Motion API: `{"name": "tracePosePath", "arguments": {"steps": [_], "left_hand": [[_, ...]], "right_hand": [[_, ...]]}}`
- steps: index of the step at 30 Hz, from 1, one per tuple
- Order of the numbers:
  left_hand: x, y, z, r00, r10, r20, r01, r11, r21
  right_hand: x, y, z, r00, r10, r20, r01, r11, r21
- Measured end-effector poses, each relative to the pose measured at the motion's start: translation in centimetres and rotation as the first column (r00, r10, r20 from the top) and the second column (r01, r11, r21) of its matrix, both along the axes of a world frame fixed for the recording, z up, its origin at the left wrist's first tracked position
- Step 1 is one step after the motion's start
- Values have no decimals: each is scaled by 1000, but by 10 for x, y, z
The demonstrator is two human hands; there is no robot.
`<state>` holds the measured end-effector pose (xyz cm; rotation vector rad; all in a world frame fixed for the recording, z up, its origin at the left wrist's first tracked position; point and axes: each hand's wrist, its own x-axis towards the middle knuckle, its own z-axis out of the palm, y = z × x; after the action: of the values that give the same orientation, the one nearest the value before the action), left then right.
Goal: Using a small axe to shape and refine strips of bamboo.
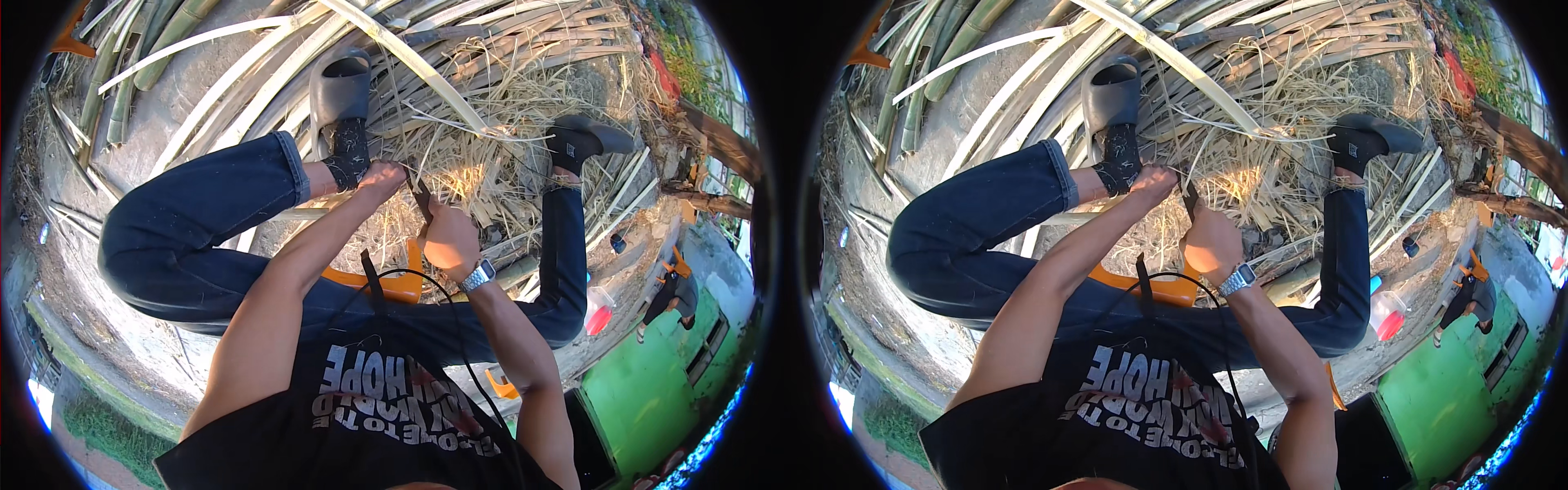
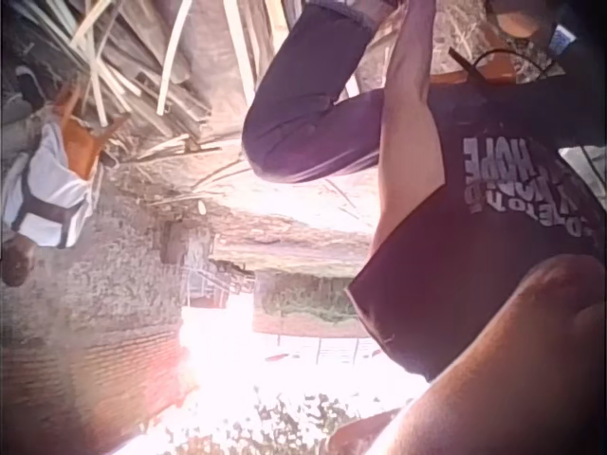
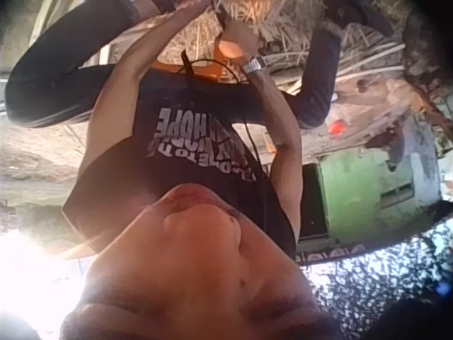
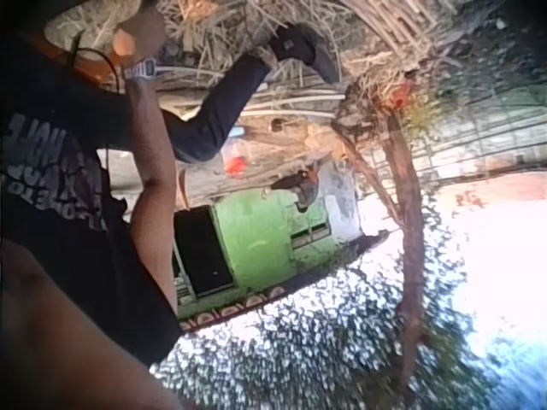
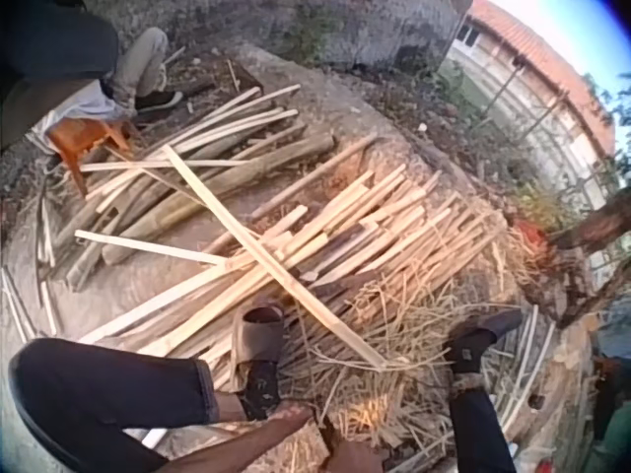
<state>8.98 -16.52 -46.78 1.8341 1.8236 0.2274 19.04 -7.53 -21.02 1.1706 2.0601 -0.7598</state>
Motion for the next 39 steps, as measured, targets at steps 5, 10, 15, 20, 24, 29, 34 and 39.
{"name": "tracePosePath", "arguments": {"steps": [5, 10, 15, 20, 24, 29, 34, 39], "left_hand": [[-2, 9, 10, 996, -69, 57, 76, 987, -141], [3, 19, 21, 989, 25, 143, -25, 1000, -2], [3, 21, 25, 968, 152, 201, -154, 988, -4], [-20, 19, 17, 954, 193, 228, -186, 981, -53], [1, 28, 64, 926, 375, 56, -366, 849, 381], [12, 40, 106, 850, 251, 463, -329, 940, 94], [0, 31, 62, 894, 145, 423, -313, 879, 360], [12, 36, 64, 869, 180, 460, -361, 868, 342]], "right_hand": [[-6, 19, 2, 1000, 6, 3, -6, 992, -128], [-21, 17, 1, 999, -49, 23, 49, 999, 10], [-42, 43, 4, 998, 21, -57, -17, 998, 66], [-54, 28, 3, 997, -63, -54, 67, 995, 74], [-32, 23, 1, 857, -184, -482, 402, 824, 400], [-25, 21, -13, 437, -113, -892, 702, 663, 260], [91, -11, 93, 214, 122, -969, 895, 373, 244], [360, -92, 30, 100, -168, -981, 891, -423, 163]]}}
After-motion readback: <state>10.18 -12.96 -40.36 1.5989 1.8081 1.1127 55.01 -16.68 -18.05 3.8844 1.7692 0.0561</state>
